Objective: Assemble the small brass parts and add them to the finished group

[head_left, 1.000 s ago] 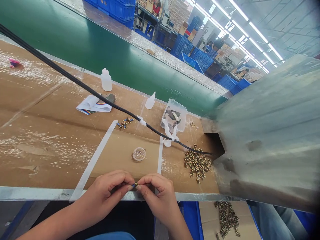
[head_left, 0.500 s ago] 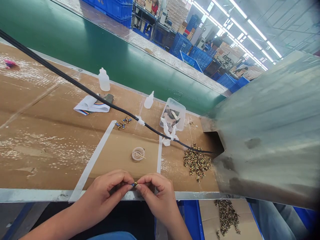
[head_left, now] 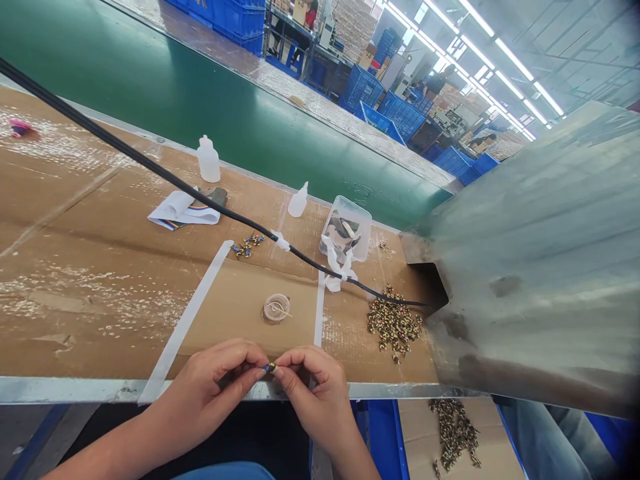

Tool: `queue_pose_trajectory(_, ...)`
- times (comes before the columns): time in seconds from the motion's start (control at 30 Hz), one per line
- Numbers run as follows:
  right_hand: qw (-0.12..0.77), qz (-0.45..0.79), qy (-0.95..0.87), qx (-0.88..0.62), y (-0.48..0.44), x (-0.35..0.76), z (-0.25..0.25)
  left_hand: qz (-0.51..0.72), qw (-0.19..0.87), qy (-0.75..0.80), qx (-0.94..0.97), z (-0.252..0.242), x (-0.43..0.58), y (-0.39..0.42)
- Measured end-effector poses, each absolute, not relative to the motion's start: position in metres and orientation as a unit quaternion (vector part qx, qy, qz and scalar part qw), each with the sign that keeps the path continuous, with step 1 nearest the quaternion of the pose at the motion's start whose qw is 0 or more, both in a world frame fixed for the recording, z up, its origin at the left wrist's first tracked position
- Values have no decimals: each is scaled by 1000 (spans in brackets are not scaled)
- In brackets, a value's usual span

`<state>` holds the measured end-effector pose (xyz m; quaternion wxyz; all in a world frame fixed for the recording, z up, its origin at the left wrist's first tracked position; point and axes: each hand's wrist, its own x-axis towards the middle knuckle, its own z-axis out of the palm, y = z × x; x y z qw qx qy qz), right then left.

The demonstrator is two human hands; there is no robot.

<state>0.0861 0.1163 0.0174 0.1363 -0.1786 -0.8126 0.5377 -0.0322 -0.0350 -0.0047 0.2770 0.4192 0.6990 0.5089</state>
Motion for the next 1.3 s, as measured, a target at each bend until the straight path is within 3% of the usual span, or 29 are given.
queue_pose_trajectory(0.63,255,419,-870,-50,109,103,0,556,273,655,433,-5,-35,-36)
queue_pose_trajectory(1.0,251,449,-854,-76,105,101,0,571,257,653,426,-9,-30,-38)
queue_pose_trajectory(1.3,268,408,-872,-12,109,104,-3,587,298,652,376,-5,-31,-37)
